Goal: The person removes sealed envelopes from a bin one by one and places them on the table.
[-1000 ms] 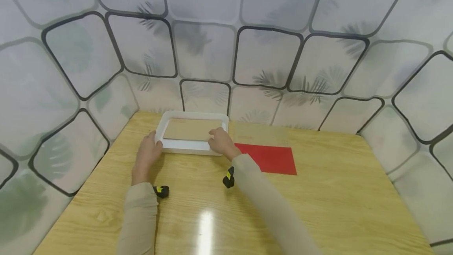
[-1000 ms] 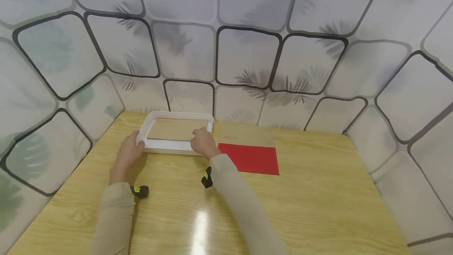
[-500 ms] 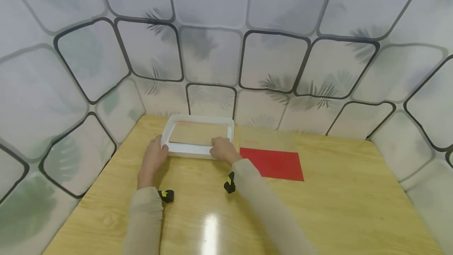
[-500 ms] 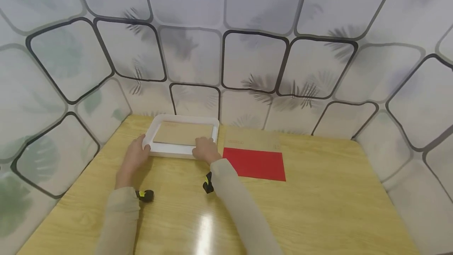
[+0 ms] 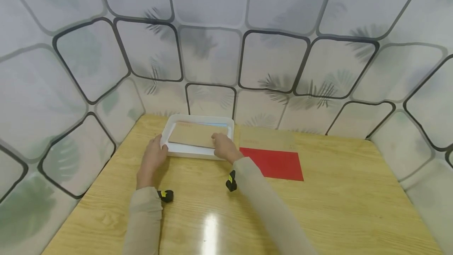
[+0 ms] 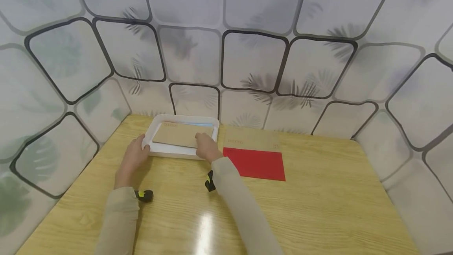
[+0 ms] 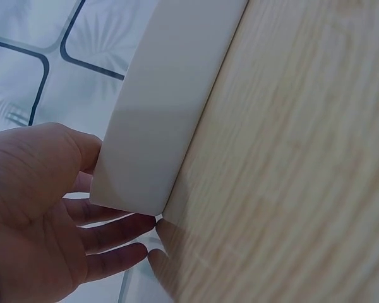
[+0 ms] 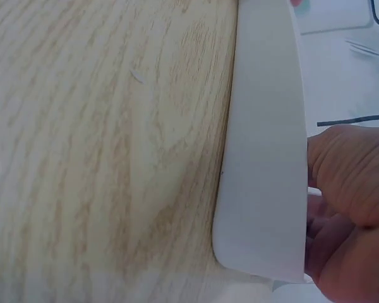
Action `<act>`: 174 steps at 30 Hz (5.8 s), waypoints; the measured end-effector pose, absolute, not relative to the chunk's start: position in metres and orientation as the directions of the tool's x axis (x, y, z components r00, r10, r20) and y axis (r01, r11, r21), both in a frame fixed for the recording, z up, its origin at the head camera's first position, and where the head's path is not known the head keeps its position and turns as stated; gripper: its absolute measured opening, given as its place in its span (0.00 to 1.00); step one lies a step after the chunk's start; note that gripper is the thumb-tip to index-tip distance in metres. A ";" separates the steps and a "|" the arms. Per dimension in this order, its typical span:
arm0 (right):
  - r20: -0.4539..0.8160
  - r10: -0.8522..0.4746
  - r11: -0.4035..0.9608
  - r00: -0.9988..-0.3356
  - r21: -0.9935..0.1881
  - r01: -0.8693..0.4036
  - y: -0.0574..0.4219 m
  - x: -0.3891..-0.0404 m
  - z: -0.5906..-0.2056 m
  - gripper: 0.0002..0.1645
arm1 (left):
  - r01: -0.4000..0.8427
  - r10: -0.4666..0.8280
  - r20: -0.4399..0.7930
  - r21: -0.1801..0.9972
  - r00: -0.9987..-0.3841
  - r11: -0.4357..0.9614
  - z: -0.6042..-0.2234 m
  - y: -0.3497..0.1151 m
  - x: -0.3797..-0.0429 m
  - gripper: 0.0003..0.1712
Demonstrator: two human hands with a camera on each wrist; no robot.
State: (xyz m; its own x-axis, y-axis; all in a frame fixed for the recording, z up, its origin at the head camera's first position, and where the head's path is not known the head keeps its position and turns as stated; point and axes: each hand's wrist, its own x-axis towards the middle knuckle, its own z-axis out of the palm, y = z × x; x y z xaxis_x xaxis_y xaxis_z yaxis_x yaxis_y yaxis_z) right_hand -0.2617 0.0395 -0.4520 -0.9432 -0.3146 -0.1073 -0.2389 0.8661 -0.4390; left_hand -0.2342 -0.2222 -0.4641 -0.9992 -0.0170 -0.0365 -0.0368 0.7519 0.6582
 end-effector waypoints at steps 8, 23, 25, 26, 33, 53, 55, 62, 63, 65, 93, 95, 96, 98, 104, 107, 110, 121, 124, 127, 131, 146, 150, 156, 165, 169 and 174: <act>-0.101 -0.345 0.924 -0.933 -0.212 -0.318 0.041 -0.264 -0.451 0.06 | -0.024 -0.009 -0.027 0.653 -1.000 0.757 -0.463 -0.221 -0.232 0.34; -0.015 -0.373 0.905 -0.928 -0.225 -0.360 0.043 -0.260 -0.451 0.13 | -0.029 -0.006 -0.037 0.649 -0.999 0.760 -0.465 -0.221 -0.235 0.34; 0.008 -0.380 0.902 -0.925 -0.217 -0.372 0.043 -0.260 -0.452 0.12 | -0.029 -0.007 -0.037 0.652 -0.999 0.758 -0.465 -0.221 -0.236 0.34; 0.019 -0.384 0.902 -0.923 -0.206 -0.379 0.043 -0.259 -0.453 0.11 | -0.030 -0.007 -0.038 0.653 -0.999 0.757 -0.465 -0.222 -0.236 0.34; -0.003 -0.355 0.925 -0.935 -0.147 -0.350 0.043 -0.261 -0.454 0.07 | -0.022 0.004 -0.039 0.648 -0.999 0.761 -0.465 -0.223 -0.236 0.34; -0.023 -0.430 0.903 -0.903 -0.003 -0.430 0.045 -0.256 -0.448 0.09 | -0.003 0.014 -0.022 0.645 -1.000 0.764 -0.465 -0.221 -0.237 0.34; 0.005 -0.448 0.893 -0.894 0.056 -0.447 0.045 -0.255 -0.449 0.06 | -0.004 0.015 -0.024 0.646 -1.000 0.763 -0.465 -0.221 -0.238 0.34; 0.102 -0.383 0.924 -0.918 0.069 -0.377 0.046 -0.253 -0.454 0.08 | -0.002 0.014 -0.021 0.637 -1.000 0.771 -0.469 -0.222 -0.239 0.34; 0.125 -0.361 0.932 -0.924 0.033 -0.360 0.047 -0.253 -0.455 0.07 | -0.002 0.013 -0.019 0.633 -1.000 0.774 -0.470 -0.222 -0.240 0.34; 0.175 -0.322 0.940 -0.930 -0.056 -0.336 0.048 -0.253 -0.455 0.05 | -0.005 0.009 -0.019 0.628 -1.000 0.778 -0.470 -0.223 -0.240 0.34; -0.147 0.194 0.021 -0.970 -0.988 0.154 0.052 -0.247 -0.444 0.17 | -0.027 0.002 -0.044 0.648 -0.999 0.761 -0.465 -0.218 -0.238 0.34; -0.146 0.181 0.051 -0.973 -0.986 0.157 0.054 -0.245 -0.444 0.17 | -0.025 0.002 -0.042 0.648 -0.999 0.761 -0.465 -0.218 -0.238 0.34; -0.141 0.177 0.069 -0.974 -0.985 0.156 0.055 -0.245 -0.443 0.18 | -0.024 0.004 -0.041 0.648 -0.999 0.761 -0.465 -0.218 -0.237 0.34; -0.127 0.171 0.103 -0.977 -0.984 0.146 0.057 -0.243 -0.443 0.19 | -0.025 0.003 -0.042 0.646 -0.999 0.763 -0.466 -0.218 -0.238 0.34; -0.055 0.169 0.122 -0.984 -0.990 0.076 0.065 -0.240 -0.445 0.22 | -0.024 0.001 -0.039 0.640 -0.999 0.768 -0.467 -0.220 -0.239 0.34; -0.013 0.188 0.105 -0.982 -0.994 0.034 0.071 -0.237 -0.444 0.22 | -0.024 0.001 -0.038 0.640 -0.999 0.768 -0.467 -0.220 -0.238 0.34; 0.022 0.212 0.068 -0.977 -0.998 -0.008 0.078 -0.235 -0.441 0.22 | -0.028 0.001 -0.045 0.642 -0.999 0.766 -0.467 -0.220 -0.238 0.34; 0.027 0.284 -0.048 -0.958 -0.998 -0.043 0.125 -0.226 -0.431 0.23 | -0.009 0.009 -0.026 0.644 -1.000 0.765 -0.468 -0.221 -0.239 0.34; 0.018 0.302 -0.076 -0.953 -0.996 -0.043 0.141 -0.221 -0.429 0.23 | -0.011 0.009 -0.028 0.648 -1.000 0.761 -0.467 -0.220 -0.239 0.34; 0.005 0.322 -0.094 -0.947 -0.995 -0.037 0.156 -0.216 -0.430 0.23 | -0.009 0.013 -0.030 0.649 -0.999 0.761 -0.468 -0.220 -0.239 0.34; -0.007 0.343 -0.098 -0.939 -0.995 -0.028 0.174 -0.210 -0.435 0.23 | -0.002 0.021 -0.027 0.649 -0.999 0.761 -0.467 -0.221 -0.238 0.34; -0.095 0.441 -0.140 -0.892 -0.990 0.037 0.251 -0.173 -0.448 0.22 | -0.030 0.017 -0.066 0.651 -0.998 0.758 -0.466 -0.222 -0.238 0.35; -0.117 0.400 -0.057 -0.909 -0.993 0.103 0.269 -0.153 -0.449 0.23 | -0.030 0.018 -0.067 0.653 -0.998 0.757 -0.465 -0.222 -0.238 0.35; -0.135 0.247 0.136 -0.960 -0.976 0.172 0.289 -0.123 -0.453 0.25 | -0.027 0.017 -0.060 0.655 -0.998 0.755 -0.467 -0.221 -0.239 0.35; -0.223 0.156 0.228 -0.962 -0.940 0.255 0.298 -0.094 -0.455 0.25 | -0.038 0.011 -0.068 0.673 -0.998 0.739 -0.465 -0.219 -0.238 0.35; -0.249 0.138 0.203 -0.959 -0.940 0.273 0.297 -0.089 -0.459 0.25 | -0.044 0.007 -0.073 0.670 -0.997 0.741 -0.464 -0.218 -0.238 0.35; -0.268 0.132 0.185 -0.954 -0.939 0.289 0.294 -0.088 -0.465 0.25 | -0.042 0.008 -0.072 0.667 -0.997 0.744 -0.463 -0.217 -0.238 0.35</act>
